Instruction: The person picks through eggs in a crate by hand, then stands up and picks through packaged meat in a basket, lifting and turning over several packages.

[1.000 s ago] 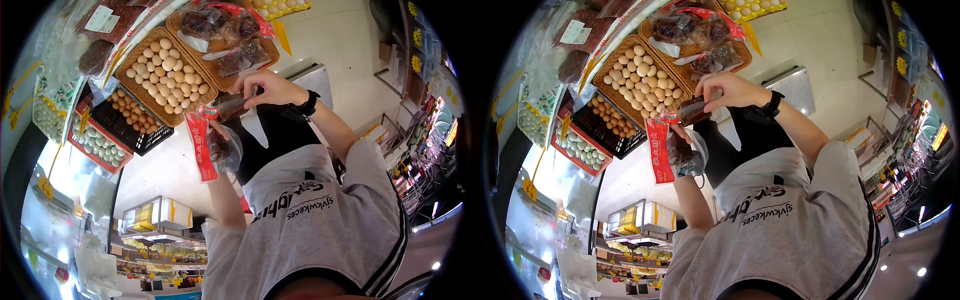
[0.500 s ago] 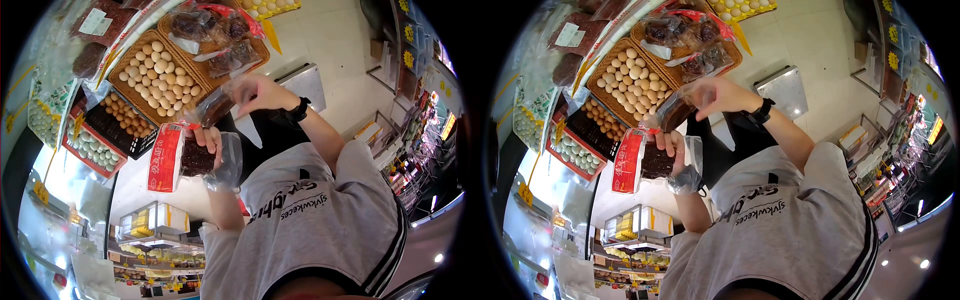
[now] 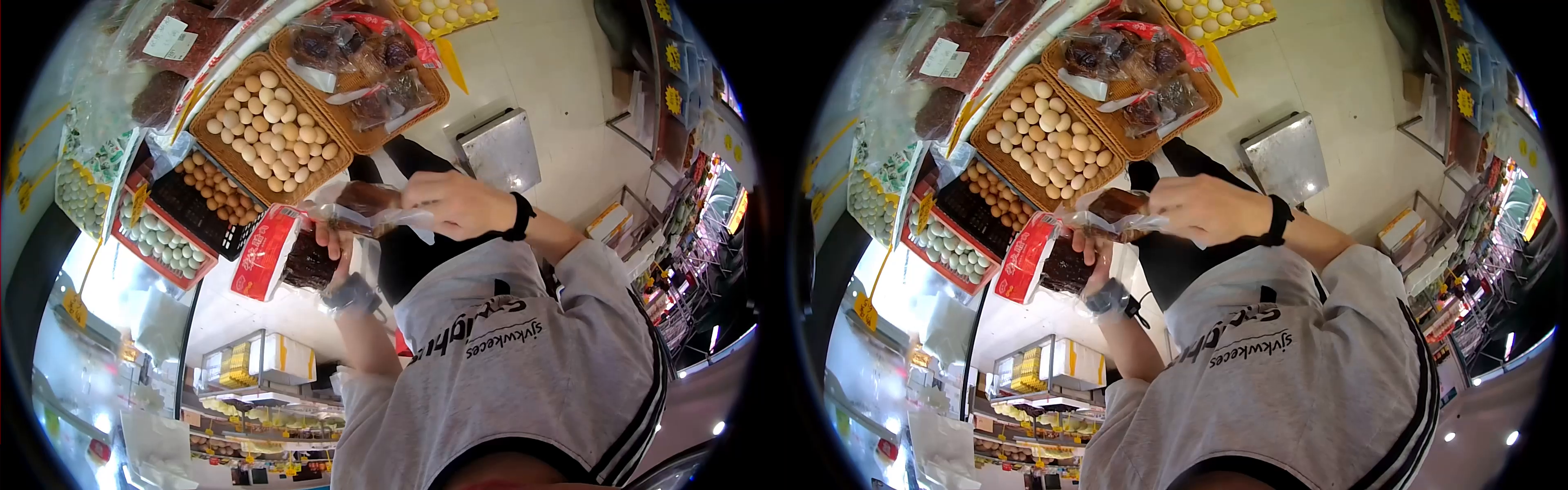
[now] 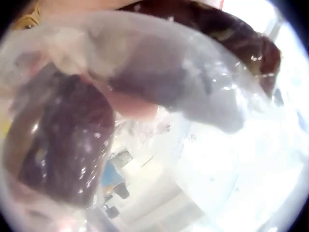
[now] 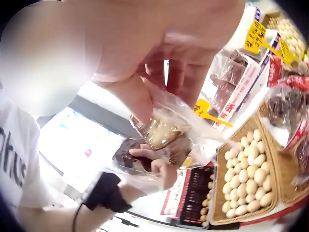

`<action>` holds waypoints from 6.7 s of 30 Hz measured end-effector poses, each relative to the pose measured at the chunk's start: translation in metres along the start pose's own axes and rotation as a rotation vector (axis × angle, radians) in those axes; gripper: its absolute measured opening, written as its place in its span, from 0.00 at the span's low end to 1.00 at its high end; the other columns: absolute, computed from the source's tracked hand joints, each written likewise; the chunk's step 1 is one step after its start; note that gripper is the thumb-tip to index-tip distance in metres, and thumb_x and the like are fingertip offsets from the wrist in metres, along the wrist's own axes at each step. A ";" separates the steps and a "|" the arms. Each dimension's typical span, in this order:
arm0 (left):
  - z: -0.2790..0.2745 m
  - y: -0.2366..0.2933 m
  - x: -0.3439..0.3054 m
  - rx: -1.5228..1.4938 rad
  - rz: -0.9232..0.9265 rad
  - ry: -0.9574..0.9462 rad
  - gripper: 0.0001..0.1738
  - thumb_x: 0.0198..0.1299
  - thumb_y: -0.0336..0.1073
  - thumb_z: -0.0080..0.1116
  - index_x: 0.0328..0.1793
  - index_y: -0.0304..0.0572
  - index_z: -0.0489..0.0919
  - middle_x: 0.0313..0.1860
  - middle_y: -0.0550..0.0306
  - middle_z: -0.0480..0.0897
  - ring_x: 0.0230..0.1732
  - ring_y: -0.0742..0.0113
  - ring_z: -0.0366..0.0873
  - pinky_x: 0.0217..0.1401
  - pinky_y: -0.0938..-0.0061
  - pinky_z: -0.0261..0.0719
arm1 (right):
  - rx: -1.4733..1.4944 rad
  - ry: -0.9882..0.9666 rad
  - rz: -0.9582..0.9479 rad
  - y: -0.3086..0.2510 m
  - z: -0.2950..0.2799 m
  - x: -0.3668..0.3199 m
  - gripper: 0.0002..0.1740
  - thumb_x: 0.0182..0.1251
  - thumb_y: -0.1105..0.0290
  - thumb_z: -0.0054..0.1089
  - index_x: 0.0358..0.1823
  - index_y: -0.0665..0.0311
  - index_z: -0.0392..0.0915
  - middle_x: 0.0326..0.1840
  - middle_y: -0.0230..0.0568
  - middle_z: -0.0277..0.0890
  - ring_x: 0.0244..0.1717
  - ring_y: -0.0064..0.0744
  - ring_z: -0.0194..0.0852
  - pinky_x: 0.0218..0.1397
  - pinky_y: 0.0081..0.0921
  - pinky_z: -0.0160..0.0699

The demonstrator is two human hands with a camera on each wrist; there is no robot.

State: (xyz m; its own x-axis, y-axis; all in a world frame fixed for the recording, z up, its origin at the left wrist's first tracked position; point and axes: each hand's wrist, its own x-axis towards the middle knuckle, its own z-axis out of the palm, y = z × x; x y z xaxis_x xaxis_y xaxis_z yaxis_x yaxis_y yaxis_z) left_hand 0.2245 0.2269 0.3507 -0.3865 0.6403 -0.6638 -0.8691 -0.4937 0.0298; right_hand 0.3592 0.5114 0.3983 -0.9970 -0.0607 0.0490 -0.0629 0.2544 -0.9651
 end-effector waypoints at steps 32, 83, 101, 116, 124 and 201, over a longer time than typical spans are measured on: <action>-0.010 -0.047 0.047 0.516 -0.148 -0.011 0.14 0.78 0.38 0.60 0.61 0.38 0.79 0.39 0.60 0.83 0.20 0.76 0.74 0.19 0.84 0.69 | 1.065 0.733 0.532 0.065 0.010 -0.016 0.08 0.79 0.72 0.60 0.38 0.69 0.79 0.59 0.45 0.84 0.60 0.33 0.85 0.62 0.33 0.85; -0.023 -0.016 0.259 1.085 0.320 0.076 0.20 0.79 0.43 0.59 0.55 0.28 0.83 0.48 0.57 0.87 0.47 0.72 0.80 0.51 0.73 0.79 | 0.224 0.569 0.706 0.274 -0.009 0.096 0.33 0.79 0.49 0.62 0.72 0.67 0.76 0.68 0.45 0.82 0.67 0.31 0.80 0.71 0.32 0.76; -0.033 -0.069 0.278 1.860 0.741 0.306 0.35 0.66 0.34 0.71 0.76 0.30 0.69 0.67 0.35 0.76 0.63 0.43 0.78 0.66 0.56 0.79 | -0.135 0.515 0.792 0.297 -0.041 0.038 0.38 0.68 0.67 0.74 0.77 0.70 0.70 0.72 0.58 0.77 0.66 0.52 0.81 0.68 0.39 0.80; -0.047 -0.067 0.287 2.211 0.542 -0.170 0.36 0.61 0.22 0.65 0.77 0.37 0.69 0.87 0.30 0.51 0.83 0.25 0.57 0.81 0.48 0.69 | -0.598 0.683 0.347 0.255 -0.036 0.130 0.22 0.65 0.68 0.69 0.61 0.60 0.82 0.53 0.48 0.82 0.57 0.54 0.81 0.57 0.46 0.84; -0.051 -0.056 0.281 2.163 0.538 -0.244 0.40 0.62 0.21 0.58 0.83 0.34 0.64 0.87 0.30 0.52 0.83 0.30 0.58 0.83 0.52 0.67 | -0.935 0.516 0.299 0.309 0.006 0.174 0.22 0.64 0.68 0.71 0.60 0.59 0.83 0.50 0.49 0.83 0.56 0.54 0.81 0.56 0.48 0.84; -0.005 0.008 0.350 1.452 0.273 -0.046 0.37 0.67 0.30 0.71 0.74 0.31 0.59 0.67 0.37 0.79 0.58 0.56 0.82 0.60 0.64 0.83 | 0.211 0.685 0.532 0.243 -0.001 0.054 0.50 0.84 0.67 0.57 0.91 0.56 0.29 0.83 0.51 0.67 0.73 0.31 0.75 0.60 0.26 0.86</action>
State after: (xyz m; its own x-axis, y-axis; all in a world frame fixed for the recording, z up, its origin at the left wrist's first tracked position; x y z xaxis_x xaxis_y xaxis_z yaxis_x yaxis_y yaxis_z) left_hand 0.0840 0.4443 0.1144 -0.5703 0.6581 -0.4915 -0.2993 0.3907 0.8705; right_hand 0.2897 0.5710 0.1662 -0.7049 0.6217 -0.3414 0.3587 -0.1028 -0.9278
